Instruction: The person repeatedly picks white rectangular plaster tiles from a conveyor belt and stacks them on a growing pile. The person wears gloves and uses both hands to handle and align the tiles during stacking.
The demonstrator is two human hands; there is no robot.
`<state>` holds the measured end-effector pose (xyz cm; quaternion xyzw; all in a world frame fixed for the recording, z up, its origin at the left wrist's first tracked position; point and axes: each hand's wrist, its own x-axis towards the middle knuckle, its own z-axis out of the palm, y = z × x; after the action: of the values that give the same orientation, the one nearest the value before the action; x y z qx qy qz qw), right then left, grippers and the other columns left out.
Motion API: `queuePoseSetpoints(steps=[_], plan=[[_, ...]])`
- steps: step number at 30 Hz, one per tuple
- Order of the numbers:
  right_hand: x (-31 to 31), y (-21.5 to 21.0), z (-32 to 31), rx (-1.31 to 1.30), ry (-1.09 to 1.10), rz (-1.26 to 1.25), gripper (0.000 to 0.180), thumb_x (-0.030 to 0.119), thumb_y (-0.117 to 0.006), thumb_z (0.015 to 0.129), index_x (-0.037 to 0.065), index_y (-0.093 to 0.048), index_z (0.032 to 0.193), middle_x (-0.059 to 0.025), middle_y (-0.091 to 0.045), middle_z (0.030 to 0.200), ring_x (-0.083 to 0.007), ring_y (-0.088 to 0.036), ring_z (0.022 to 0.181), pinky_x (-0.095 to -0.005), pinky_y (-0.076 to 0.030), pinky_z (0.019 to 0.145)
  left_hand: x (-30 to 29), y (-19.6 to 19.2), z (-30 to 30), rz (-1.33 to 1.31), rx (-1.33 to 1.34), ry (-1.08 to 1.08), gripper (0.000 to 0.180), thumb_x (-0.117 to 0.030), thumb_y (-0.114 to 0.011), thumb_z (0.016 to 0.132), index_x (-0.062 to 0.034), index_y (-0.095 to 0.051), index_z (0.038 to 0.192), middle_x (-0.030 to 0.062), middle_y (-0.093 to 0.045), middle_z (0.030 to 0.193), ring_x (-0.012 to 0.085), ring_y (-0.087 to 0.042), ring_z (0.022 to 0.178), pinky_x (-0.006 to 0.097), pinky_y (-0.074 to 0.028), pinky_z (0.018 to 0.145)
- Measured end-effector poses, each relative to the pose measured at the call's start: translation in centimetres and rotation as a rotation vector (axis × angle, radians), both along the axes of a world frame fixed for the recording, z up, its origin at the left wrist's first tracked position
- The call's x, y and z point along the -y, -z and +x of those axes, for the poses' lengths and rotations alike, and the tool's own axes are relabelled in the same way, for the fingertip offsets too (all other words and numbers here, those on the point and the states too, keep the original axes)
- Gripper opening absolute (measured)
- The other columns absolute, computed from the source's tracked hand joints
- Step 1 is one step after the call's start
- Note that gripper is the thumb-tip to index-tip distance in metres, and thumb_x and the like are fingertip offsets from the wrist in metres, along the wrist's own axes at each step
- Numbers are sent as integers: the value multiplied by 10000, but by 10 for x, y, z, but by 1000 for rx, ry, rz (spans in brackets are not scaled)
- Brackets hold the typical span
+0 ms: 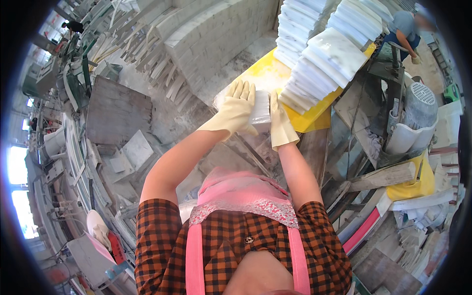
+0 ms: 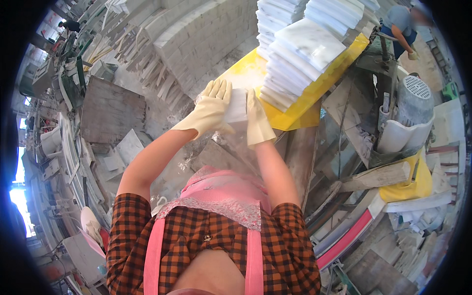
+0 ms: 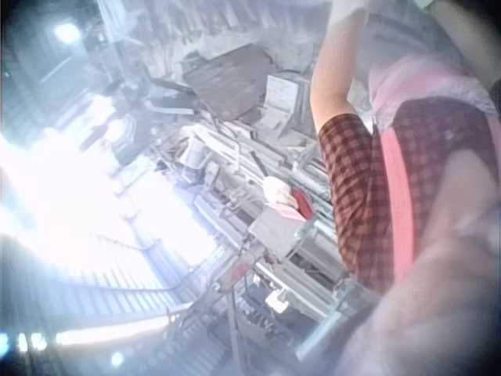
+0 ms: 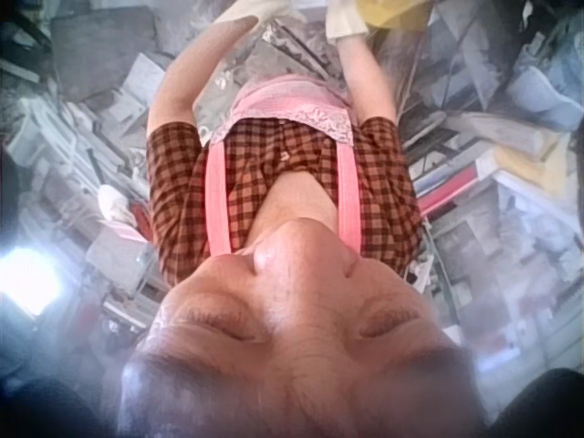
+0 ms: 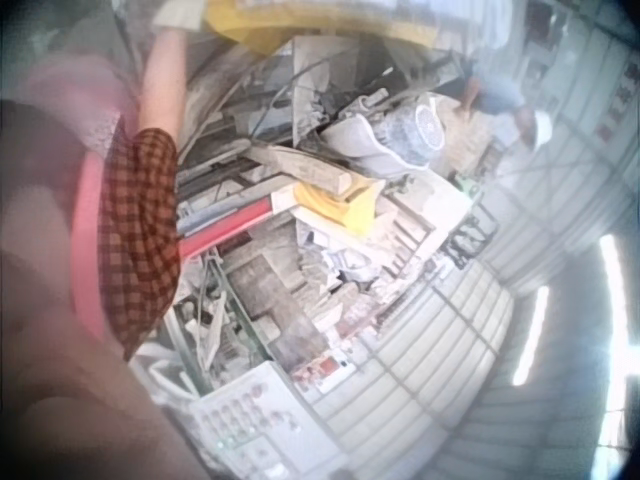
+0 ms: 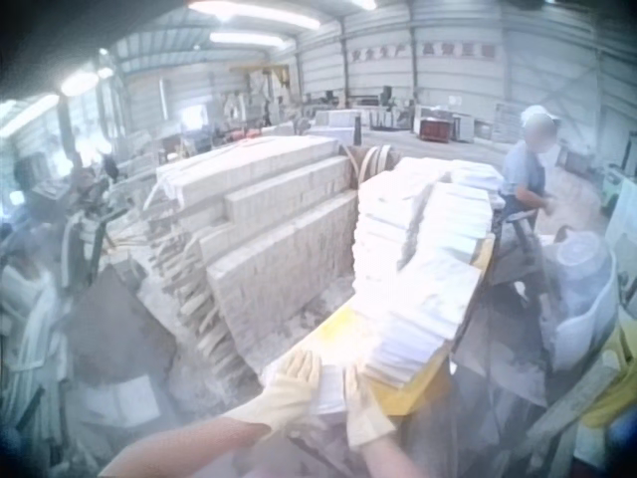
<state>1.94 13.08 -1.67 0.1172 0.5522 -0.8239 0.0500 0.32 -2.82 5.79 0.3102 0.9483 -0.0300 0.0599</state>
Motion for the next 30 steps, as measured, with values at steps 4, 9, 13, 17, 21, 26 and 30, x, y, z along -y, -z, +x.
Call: queuePoseSetpoints(steps=[4,9,13,17,21,26,30], plan=[[-4,28,-6,-57,-17,42,570,373,-445,1110,-30,-446,1514,-131,-506,1509,-204,-497,1352,-319,-399,1136,-14,5,-5,-88,-49,-49,1365,-499,-897,518,160,-255,1527,341,-393,1537,427,-387,1458,461,-254,1236],[-7,60,-16,-123,-34,123,545,353,-443,1113,-26,-460,1504,-129,-514,1501,-204,-503,1346,-320,-404,1132,-22,18,-15,-71,86,-147,1247,-388,-885,516,133,-316,1495,268,-547,1360,392,-537,1277,429,-416,1106],[-9,71,-18,-163,-35,211,526,337,-441,1115,-24,-472,1497,-127,-521,1494,-203,-508,1341,-321,-409,1129,-12,17,-14,104,74,-102,1137,-359,-860,532,99,-371,1450,223,-587,1253,363,-574,1188,423,-438,1049],[-10,66,-12,-119,26,141,483,297,-452,1111,-19,-497,1474,-121,-536,1480,-209,-529,1326,-332,-418,1132,-8,11,-11,183,117,-125,1146,-423,-865,546,63,-375,1462,207,-580,1279,331,-566,1225,416,-404,1087],[-1,48,4,-119,132,133,430,236,-434,1116,-6,-501,1465,-119,-544,1467,-201,-526,1326,-338,-415,1135,1,13,-12,211,175,-129,1192,-476,-846,577,62,-328,1506,191,-549,1331,305,-540,1264,390,-356,1126],[19,38,40,-64,273,155,459,272,-454,1103,-3,-488,1470,-122,-543,1462,-214,-538,1317,-366,-417,1135,36,26,-13,567,176,-62,1148,-319,-825,488,120,-359,1442,195,-554,1202,326,-556,1154,411,-385,1047],[34,49,44,128,392,-107,507,332,-507,1074,-17,-505,1442,-135,-578,1409,-231,-581,1266,-387,-467,1080,51,35,-18,710,233,3,1125,-336,-833,490,74,-378,1433,175,-544,1234,322,-551,1181,425,-387,1052]])
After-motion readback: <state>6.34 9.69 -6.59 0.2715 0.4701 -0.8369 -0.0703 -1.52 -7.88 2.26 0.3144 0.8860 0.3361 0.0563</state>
